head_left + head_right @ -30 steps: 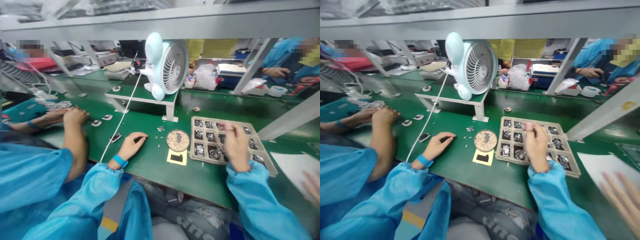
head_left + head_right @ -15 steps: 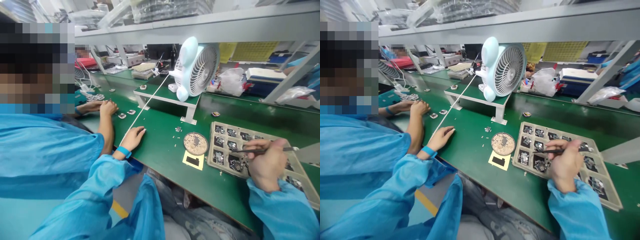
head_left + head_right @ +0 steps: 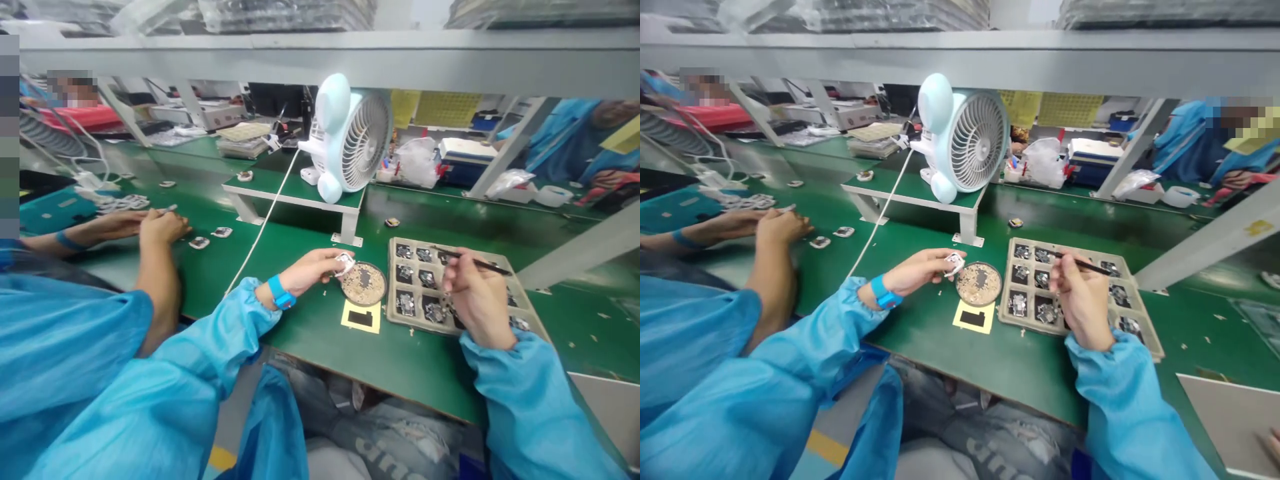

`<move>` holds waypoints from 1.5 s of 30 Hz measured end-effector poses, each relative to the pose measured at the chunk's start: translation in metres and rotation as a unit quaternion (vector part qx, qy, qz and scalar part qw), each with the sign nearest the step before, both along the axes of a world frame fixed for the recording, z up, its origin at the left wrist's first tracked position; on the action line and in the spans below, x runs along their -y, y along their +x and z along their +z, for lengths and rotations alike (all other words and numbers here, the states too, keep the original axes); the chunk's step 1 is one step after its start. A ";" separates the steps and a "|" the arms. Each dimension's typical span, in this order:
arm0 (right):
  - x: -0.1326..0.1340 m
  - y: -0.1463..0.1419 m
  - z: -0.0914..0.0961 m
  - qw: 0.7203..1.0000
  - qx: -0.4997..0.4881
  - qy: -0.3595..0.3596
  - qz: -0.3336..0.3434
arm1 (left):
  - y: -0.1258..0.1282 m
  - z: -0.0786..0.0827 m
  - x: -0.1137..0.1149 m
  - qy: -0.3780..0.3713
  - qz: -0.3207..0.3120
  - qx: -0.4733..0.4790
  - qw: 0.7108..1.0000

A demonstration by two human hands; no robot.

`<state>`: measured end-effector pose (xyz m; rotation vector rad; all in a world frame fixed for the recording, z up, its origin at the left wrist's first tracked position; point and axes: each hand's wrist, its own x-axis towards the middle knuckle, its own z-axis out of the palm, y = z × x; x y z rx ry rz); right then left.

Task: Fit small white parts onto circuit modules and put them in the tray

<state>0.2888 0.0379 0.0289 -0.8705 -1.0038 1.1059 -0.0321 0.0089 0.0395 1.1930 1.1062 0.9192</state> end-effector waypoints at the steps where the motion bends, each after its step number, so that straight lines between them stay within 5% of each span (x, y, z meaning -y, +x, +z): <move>1: -0.001 0.002 0.002 0.999 -0.026 0.015 -0.017 | 0.010 0.001 -0.006 0.027 -0.025 -0.025 0.999; 4: 0.000 0.000 0.002 0.999 -0.008 0.050 -0.019 | 0.035 0.001 -0.023 0.130 -0.072 -0.100 0.984; 7: 0.008 -0.010 -0.004 0.981 0.173 0.071 0.044 | 0.047 -0.005 -0.033 0.179 -0.026 -0.154 0.971; 13: 0.022 -0.028 -0.018 0.872 0.426 0.157 0.183 | 0.044 -0.025 -0.031 0.066 0.004 -0.027 0.997; 17: 0.021 -0.031 -0.024 0.845 0.465 0.179 0.195 | 0.048 -0.031 -0.017 -0.014 -0.018 0.036 0.999; 32: 0.022 -0.032 -0.028 0.833 0.490 0.176 0.187 | 0.058 -0.050 -0.006 0.039 -0.028 0.000 0.999; 40: 0.026 -0.033 -0.013 0.926 0.299 0.158 0.166 | 0.058 -0.048 -0.006 0.031 -0.026 -0.003 0.999; 45: 0.026 -0.031 -0.012 0.928 0.275 0.248 0.036 | 0.059 -0.047 -0.005 0.040 -0.022 -0.003 0.999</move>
